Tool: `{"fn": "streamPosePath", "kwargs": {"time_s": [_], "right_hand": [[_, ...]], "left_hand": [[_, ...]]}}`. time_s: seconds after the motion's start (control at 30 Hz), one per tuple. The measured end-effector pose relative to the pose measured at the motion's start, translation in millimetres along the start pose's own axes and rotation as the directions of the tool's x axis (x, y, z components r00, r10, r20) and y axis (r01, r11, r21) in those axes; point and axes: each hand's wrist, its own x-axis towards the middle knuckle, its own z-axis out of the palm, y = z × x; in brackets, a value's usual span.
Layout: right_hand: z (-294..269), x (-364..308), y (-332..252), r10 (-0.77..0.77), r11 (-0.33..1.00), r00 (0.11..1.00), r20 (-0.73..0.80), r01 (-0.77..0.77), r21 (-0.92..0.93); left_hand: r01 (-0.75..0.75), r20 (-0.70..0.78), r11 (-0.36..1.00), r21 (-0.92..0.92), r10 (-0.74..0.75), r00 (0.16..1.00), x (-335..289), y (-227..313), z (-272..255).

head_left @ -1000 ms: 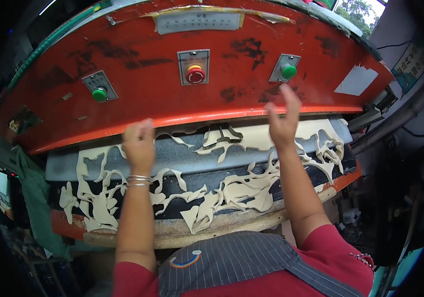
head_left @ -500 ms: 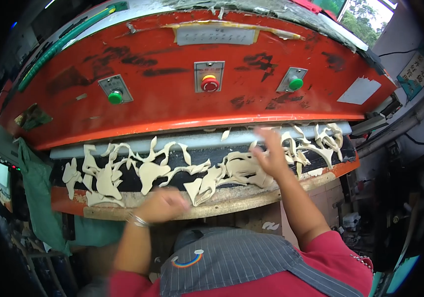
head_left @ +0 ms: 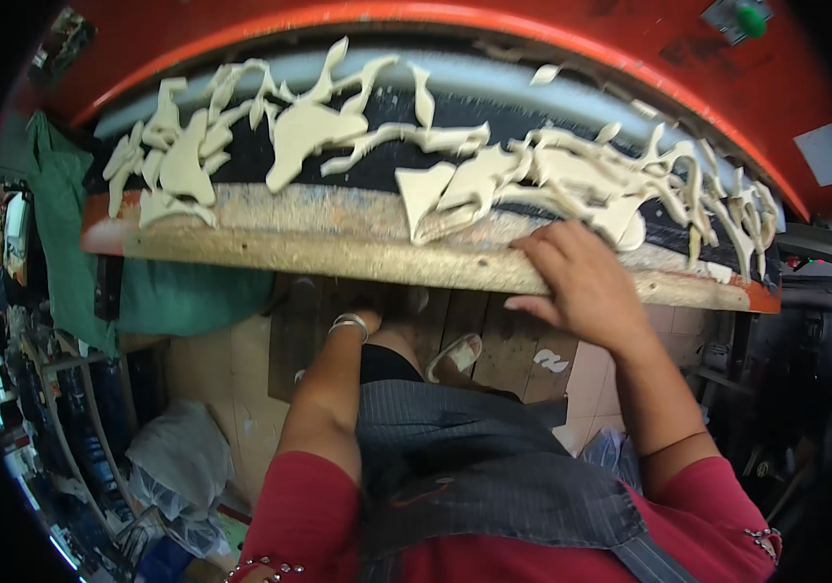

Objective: Operating a hydraulic cutting press and a metal die to cut shoe components from a sheet of material.

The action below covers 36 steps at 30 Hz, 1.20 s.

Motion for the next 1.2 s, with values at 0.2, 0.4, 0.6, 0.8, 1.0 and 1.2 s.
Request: {"fn": "streamPosePath", "kwargs": {"time_s": [0.2,0.4,0.6,0.8,1.0,1.2], "right_hand": [[4.3,-16.3,13.0,0.091,0.996,0.996,0.001,-0.091,-0.018],[0.6,-12.7,19.8,0.042,0.999,0.999,0.024,-0.042,0.021],[-9.6,-12.1,22.4,0.064,0.988,0.989,0.131,-0.082,0.134],[-57.8,13.7,74.7,-0.127,0.867,0.918,0.375,-0.081,0.492],[-89.4,146.2,149.3,0.307,0.926,0.949,-0.068,-0.315,-0.207],[-106.9,152.9,154.1,0.023,0.983,1.0,-0.016,-0.026,-0.181]], "left_hand": [[0.113,0.197,0.993,-0.018,-0.107,0.974,-31.2,65.7,-40.0],[0.218,0.407,0.975,-0.03,-0.188,0.894,-52.7,67.7,-67.0],[-0.46,-0.114,0.882,-0.104,0.449,0.886,-129.4,76.6,-77.4],[-0.188,0.128,0.458,-0.869,0.575,0.808,-248.1,166.2,-244.4],[-0.452,-0.411,-0.045,-0.891,0.503,0.76,-200.2,205.8,-321.9],[-0.58,-0.575,-0.052,-0.813,0.233,0.784,-151.2,259.1,-380.0]]}}
